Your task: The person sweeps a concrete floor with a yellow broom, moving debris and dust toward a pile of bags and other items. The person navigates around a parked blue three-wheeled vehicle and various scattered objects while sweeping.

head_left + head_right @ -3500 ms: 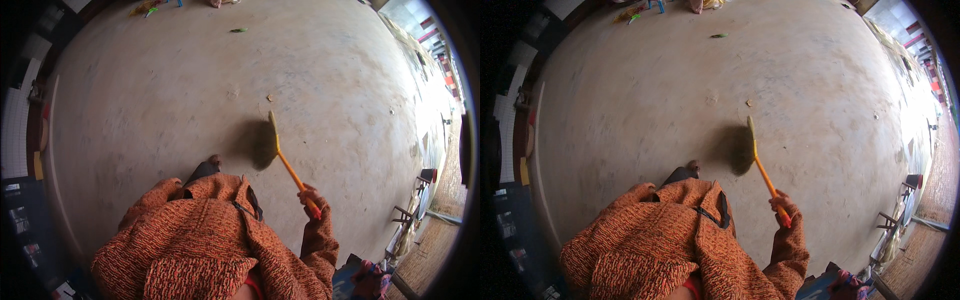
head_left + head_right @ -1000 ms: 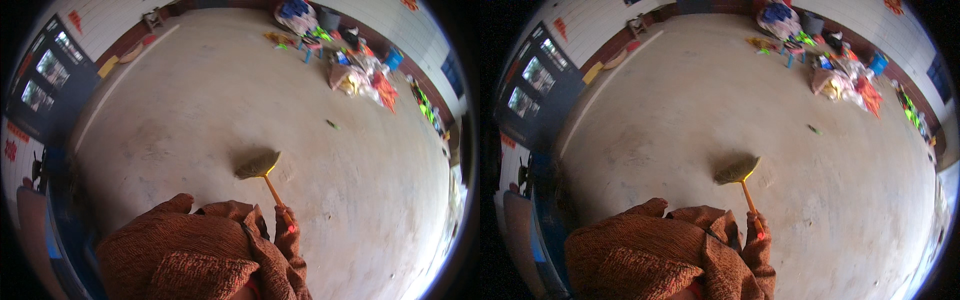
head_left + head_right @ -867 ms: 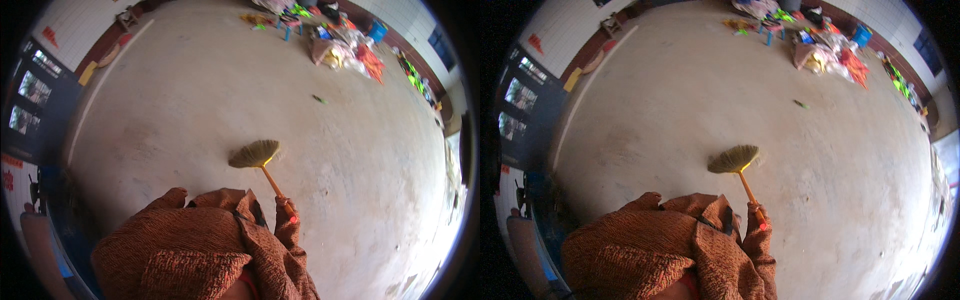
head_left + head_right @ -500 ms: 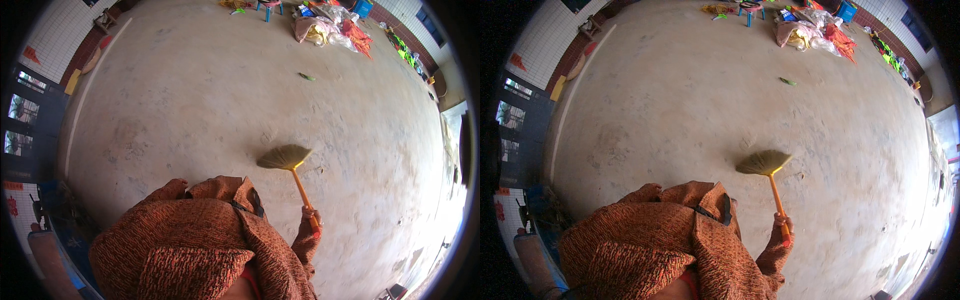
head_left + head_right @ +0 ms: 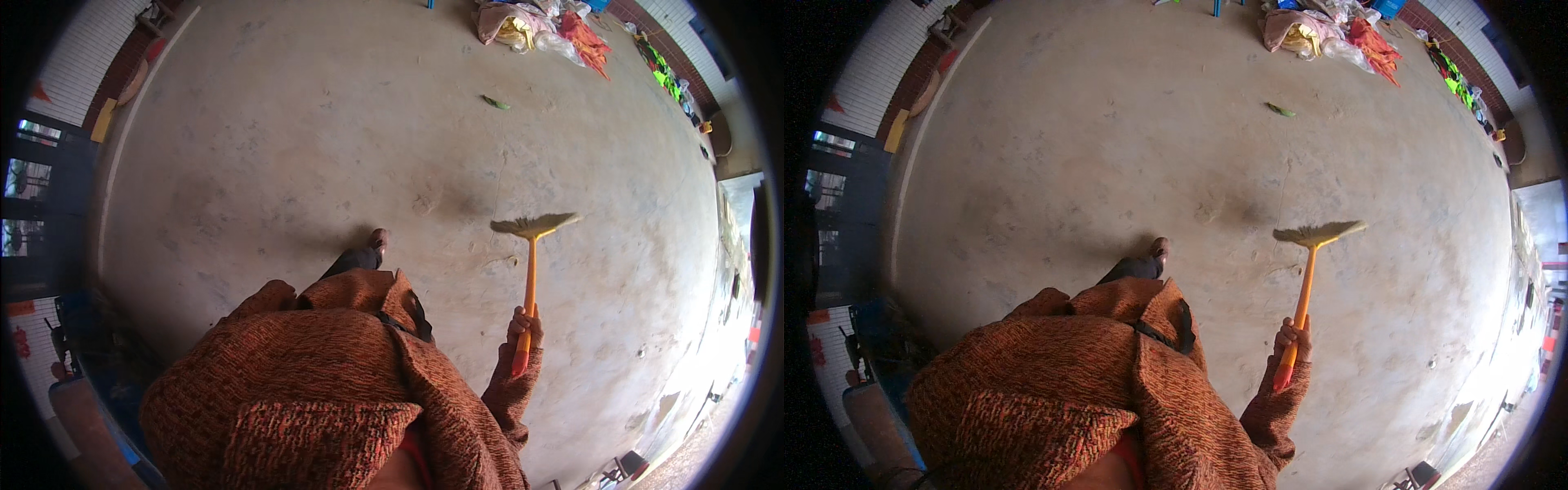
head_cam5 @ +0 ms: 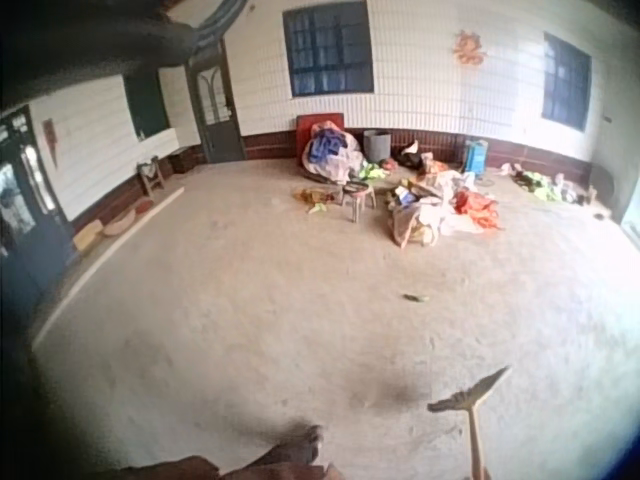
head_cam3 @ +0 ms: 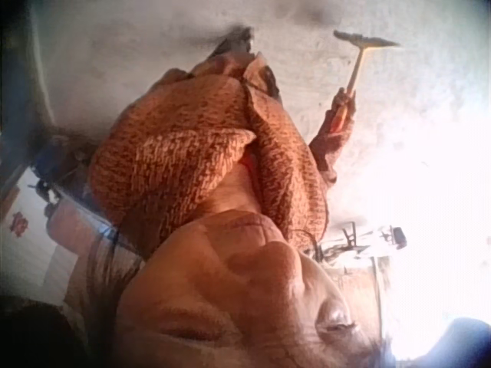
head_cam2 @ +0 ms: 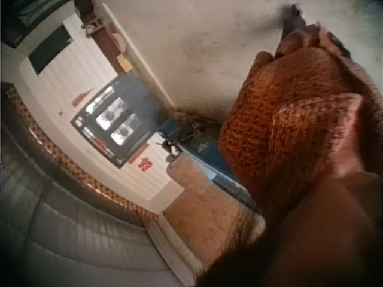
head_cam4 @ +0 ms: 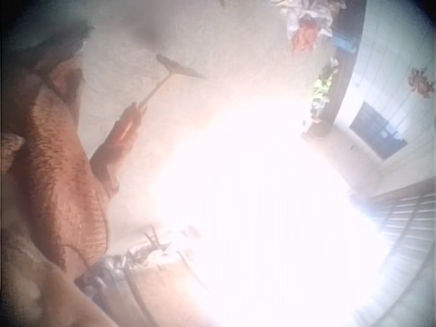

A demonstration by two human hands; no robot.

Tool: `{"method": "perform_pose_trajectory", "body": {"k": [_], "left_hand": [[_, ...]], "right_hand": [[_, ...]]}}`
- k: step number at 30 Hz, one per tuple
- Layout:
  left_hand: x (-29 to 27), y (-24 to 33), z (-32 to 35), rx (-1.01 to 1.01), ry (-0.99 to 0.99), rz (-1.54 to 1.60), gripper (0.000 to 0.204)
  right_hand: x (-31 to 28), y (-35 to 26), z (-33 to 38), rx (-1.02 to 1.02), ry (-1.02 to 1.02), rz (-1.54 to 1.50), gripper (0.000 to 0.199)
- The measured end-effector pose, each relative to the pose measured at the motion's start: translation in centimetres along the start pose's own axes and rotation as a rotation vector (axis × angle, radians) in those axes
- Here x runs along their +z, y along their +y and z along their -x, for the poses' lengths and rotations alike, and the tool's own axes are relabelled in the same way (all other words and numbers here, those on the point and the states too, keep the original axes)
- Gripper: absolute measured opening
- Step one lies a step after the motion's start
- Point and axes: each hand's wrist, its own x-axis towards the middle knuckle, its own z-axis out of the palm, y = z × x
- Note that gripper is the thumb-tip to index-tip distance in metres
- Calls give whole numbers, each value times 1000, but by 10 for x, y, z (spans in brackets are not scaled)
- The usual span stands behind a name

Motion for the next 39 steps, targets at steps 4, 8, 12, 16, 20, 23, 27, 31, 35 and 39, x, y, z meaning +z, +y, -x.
{"method": "perform_pose_trajectory", "body": {"k": [4, 8, 12, 16, 20, 23, 27, 31, 35, 39], "left_hand": [[25, -33, -71, 19, 266, 39, 28], [-15, -66, -133, -41, 416, 593, 32], [-56, -75, -158, -163, 420, 1327, 42], [-32, -111, -210, -124, 447, 1482, 36], [-18, -154, -229, -41, 388, 1525, 40], [-63, -127, -186, -267, 401, 1703, 34], [-67, -106, -148, -118, 437, 633, 25], [-149, -73, -118, -13, 264, 90, 27], [-196, -67, -134, -128, 280, 971, 39], [-203, -78, -173, -210, 303, 1703, 42]], "right_hand": [[41, 10, -17, 80, -11, -12, 51], [99, 37, -59, 164, -36, -3, 51], [130, 53, -94, 286, -97, -41, 50], [137, 81, -162, 468, -203, -32, 51], [136, 91, -209, 506, -215, 39, 40], [172, 72, -196, 343, 42, -30, 37], [182, 32, -179, 215, 207, -77, 30], [66, -44, -194, 338, 85, -136, 30], [27, -101, -185, 315, 141, -175, 39], [40, -145, -181, 242, 157, -89, 33]]}}
